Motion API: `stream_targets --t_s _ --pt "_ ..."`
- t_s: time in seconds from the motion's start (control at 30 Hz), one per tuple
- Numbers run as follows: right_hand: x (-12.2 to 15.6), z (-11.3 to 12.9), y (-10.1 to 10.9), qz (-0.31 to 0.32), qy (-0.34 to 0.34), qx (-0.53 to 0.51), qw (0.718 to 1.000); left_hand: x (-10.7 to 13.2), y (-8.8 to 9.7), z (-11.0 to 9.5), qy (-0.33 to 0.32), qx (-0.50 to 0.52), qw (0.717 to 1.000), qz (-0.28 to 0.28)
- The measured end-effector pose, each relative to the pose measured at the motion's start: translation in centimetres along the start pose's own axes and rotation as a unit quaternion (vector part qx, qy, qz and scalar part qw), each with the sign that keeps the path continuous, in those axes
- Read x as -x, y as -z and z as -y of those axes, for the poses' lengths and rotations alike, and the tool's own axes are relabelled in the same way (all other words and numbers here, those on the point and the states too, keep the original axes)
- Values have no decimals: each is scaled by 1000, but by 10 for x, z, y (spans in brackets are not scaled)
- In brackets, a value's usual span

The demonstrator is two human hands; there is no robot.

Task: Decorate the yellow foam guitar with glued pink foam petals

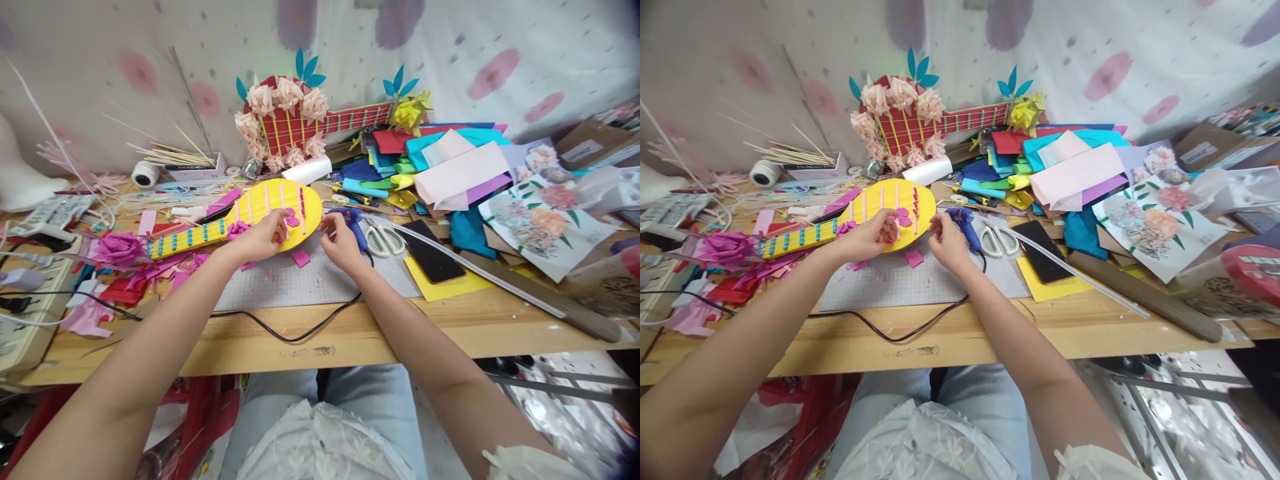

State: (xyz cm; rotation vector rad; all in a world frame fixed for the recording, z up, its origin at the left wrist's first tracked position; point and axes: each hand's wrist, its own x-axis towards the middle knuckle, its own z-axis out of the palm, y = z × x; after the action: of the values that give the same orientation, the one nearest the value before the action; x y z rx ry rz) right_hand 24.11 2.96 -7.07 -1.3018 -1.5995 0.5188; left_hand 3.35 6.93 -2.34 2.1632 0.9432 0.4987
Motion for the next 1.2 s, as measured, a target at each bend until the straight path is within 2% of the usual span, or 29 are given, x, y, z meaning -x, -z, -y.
stream_targets --t_s 0.17,0.3,0.4,0.53,0.67,0.77,1.03,1.2 --pt "6 -10 4 -30 -31 -28 999 1 0 1 -6 -5 1000 6" --pt "7 -17 7 -50 -46 -36 997 4 2 -10 2 -51 998 -27" --pt "8 -23 8 -58 -55 -40 996 8 -2 -22 37 -89 991 -96" --pt "11 -26 8 -58 -63 -36 996 12 -24 -25 92 -153 957 -227" --pt "13 -22 8 -47 -65 -32 996 11 -45 -19 111 -196 930 -290" --pt "14 -19 7 -40 -65 -31 997 9 -50 -17 113 -209 924 -301" --pt "14 -17 8 -33 -71 -23 997 10 -45 -21 142 -211 927 -275" --pt "14 -16 8 -32 -73 -24 997 12 -45 -17 127 -220 928 -272"
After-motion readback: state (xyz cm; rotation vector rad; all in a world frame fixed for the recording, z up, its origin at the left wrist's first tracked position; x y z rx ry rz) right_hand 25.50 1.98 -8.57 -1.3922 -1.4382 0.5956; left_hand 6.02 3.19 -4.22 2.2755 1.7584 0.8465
